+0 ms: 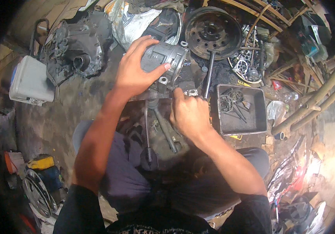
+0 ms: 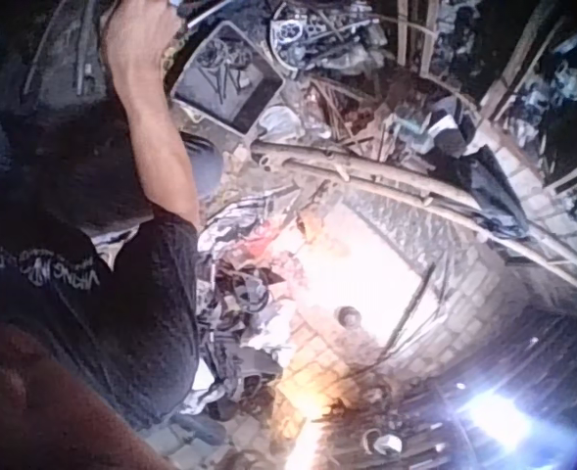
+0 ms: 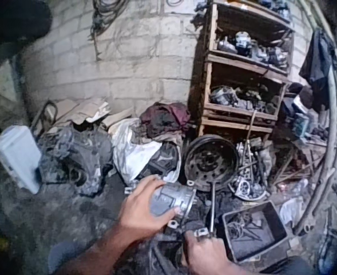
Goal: The person is seated on the floor in a cluttered workshop, using a wrench to tighten bolts on a metallic mechanical component. They briefly pour liquid from a plastic bottle onto the part before continuing to tighten the bolts.
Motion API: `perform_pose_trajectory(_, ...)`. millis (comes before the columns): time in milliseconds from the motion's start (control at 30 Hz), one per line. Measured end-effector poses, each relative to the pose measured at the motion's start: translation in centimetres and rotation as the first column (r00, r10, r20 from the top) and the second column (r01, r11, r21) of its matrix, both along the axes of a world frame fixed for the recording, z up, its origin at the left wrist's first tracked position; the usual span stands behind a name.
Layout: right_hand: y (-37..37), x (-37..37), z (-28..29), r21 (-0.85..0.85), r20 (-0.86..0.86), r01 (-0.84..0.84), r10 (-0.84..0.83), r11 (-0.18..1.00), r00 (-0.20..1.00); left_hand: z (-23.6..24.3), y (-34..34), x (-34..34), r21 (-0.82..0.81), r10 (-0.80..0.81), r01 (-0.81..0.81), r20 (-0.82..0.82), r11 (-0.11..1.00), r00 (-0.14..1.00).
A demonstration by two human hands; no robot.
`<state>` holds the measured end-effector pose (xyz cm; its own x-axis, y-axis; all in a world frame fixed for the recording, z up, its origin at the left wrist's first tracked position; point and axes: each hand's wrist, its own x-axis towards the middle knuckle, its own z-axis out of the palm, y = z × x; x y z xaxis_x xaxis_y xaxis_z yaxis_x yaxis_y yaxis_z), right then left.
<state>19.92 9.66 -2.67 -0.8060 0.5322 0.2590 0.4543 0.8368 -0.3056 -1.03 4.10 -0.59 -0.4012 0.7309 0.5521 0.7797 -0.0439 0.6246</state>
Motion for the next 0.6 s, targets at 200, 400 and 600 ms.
perform_pose_trajectory(200,-0.1,0.1,-0.3,-0.010,0.106,-0.018,0.019,1.000,0.994,0.1,0.0,0.1,-0.001,-0.005,0.005,0.006,1.000,1.000)
perform_pose_trajectory(400,-0.5,-0.1,0.1,-0.064,-0.055,-0.005,0.002,0.998,0.998,0.2,-0.1,0.1,0.002,-0.013,0.013,0.015,1.000,1.000)
perform_pose_trajectory(600,0.0,0.1,2.6,-0.121,0.077,0.053,-0.044,0.991,0.996,0.4,-0.1,0.1,-0.018,-0.020,0.021,0.049,1.000,0.999)
